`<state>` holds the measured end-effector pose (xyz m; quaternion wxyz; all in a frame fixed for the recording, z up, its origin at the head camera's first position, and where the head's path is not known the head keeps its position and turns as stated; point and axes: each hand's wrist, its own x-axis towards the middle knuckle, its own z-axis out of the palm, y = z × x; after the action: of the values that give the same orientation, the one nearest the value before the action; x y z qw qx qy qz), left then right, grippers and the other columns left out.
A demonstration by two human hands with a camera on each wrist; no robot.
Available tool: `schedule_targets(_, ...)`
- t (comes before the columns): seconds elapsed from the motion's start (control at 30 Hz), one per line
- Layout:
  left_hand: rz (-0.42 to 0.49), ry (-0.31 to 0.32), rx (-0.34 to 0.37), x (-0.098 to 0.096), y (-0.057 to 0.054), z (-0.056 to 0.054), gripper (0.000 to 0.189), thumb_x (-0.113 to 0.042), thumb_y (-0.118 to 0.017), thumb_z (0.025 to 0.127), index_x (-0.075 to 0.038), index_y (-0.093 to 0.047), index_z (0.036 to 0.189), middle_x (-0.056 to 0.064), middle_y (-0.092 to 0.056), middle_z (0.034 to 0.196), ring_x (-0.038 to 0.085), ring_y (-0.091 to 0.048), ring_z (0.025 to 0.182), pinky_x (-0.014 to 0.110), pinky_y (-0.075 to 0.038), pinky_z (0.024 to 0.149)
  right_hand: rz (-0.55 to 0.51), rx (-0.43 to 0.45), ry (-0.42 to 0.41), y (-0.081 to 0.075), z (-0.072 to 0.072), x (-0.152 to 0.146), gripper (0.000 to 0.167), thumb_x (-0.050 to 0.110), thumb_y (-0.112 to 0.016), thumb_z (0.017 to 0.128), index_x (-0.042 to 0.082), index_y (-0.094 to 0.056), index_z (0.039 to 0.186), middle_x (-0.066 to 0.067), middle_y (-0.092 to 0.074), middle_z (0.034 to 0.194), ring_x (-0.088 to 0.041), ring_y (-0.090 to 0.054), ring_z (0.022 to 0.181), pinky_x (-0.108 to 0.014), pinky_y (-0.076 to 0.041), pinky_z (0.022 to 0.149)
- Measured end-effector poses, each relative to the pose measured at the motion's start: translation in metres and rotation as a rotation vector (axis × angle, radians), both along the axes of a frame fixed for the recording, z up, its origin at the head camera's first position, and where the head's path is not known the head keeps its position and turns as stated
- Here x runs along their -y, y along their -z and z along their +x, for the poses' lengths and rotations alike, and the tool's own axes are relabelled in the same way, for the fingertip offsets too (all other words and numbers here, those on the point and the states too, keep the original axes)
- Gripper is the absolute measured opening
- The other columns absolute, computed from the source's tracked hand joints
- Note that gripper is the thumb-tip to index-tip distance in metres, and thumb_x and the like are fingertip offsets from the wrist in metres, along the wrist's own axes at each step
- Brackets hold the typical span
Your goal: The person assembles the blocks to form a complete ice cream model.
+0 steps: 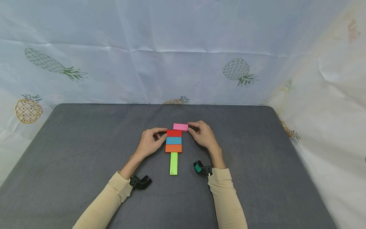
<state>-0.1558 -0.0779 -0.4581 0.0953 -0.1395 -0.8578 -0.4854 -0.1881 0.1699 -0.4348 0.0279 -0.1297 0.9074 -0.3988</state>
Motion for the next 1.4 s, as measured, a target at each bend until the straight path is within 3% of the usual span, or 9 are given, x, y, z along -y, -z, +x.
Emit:
schedule_targets(1.17,-0.010,-0.006,0.020,0.000,-0.002,0.000,0.024,-0.009,-0.070,0.093,-0.002,-0.077,0.115,0.014,-0.077,0.094,0.015,-0.058,0.065,0.020,-0.041,0.057,0.161,-0.067,-0.001,0.003,0.003,0.021,0.040,0.025,-0.067,0.100,0.016,-0.066,0.139,-0.016,-0.062,0.111,-0.021,-0.051,0.077,-0.029,-0.037,0.059)
schedule_targets(1.4,-0.007,-0.003,0.016,0.000,-0.003,-0.001,0.024,-0.009,-0.071,0.093,-0.001,-0.077,0.115,0.015,-0.077,0.092,0.014,-0.058,0.065,0.020,-0.041,0.057,0.191,-0.037,0.041,0.002,0.002,0.024,0.042,0.030,-0.064,0.102,0.018,-0.064,0.142,-0.014,-0.063,0.114,-0.022,-0.052,0.079,-0.028,-0.037,0.060)
